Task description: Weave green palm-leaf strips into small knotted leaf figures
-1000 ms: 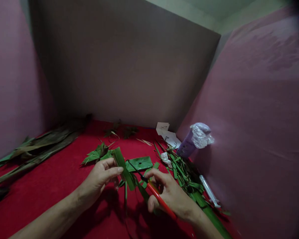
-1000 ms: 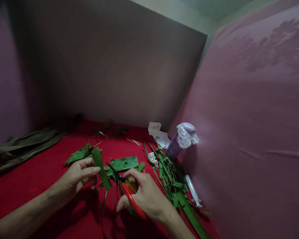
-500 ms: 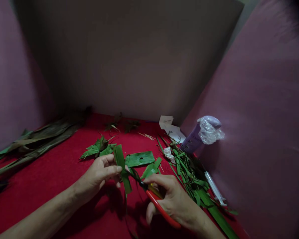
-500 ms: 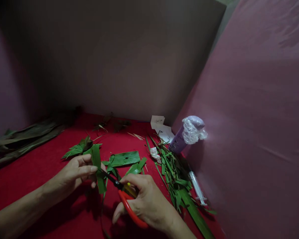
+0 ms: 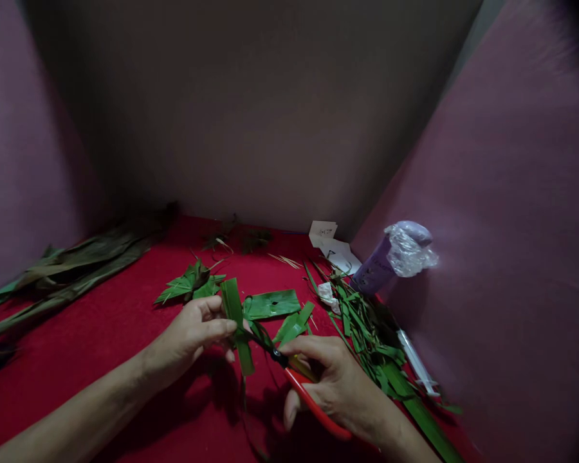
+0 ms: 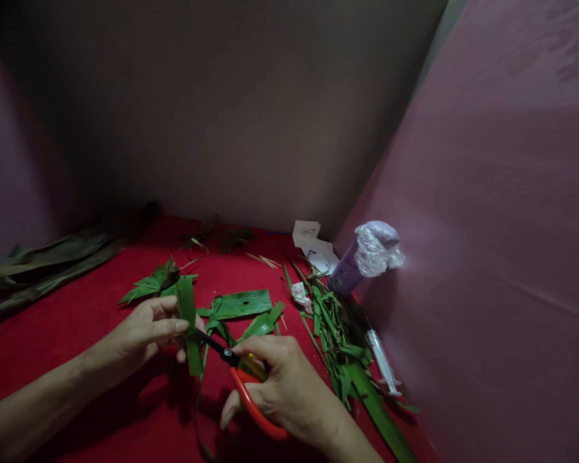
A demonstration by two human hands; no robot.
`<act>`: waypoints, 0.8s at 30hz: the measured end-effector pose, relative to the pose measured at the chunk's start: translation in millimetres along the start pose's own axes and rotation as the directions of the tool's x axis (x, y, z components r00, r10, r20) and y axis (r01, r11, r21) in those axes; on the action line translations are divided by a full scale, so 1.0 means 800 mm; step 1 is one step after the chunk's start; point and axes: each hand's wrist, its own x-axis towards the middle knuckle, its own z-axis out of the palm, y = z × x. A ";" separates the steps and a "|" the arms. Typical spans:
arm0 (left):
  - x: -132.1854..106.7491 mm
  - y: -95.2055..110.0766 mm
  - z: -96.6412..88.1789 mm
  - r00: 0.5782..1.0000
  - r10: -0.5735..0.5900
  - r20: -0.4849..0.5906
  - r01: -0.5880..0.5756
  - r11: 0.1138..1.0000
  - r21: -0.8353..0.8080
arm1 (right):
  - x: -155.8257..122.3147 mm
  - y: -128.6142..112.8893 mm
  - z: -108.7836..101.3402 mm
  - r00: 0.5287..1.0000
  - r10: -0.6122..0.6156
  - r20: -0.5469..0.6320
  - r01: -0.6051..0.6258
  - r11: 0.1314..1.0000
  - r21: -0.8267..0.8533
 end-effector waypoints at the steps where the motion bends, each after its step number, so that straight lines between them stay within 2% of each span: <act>1: 0.000 0.001 0.000 1.000 0.001 0.005 -0.001 1.000 -0.001 | -0.001 0.000 0.000 1.000 0.003 0.006 -0.003 1.000 0.002; 24: 0.002 -0.006 -0.002 1.000 0.013 -0.003 -0.013 1.000 0.023 | 0.001 -0.003 -0.003 0.999 -0.045 -0.028 0.042 0.993 -0.111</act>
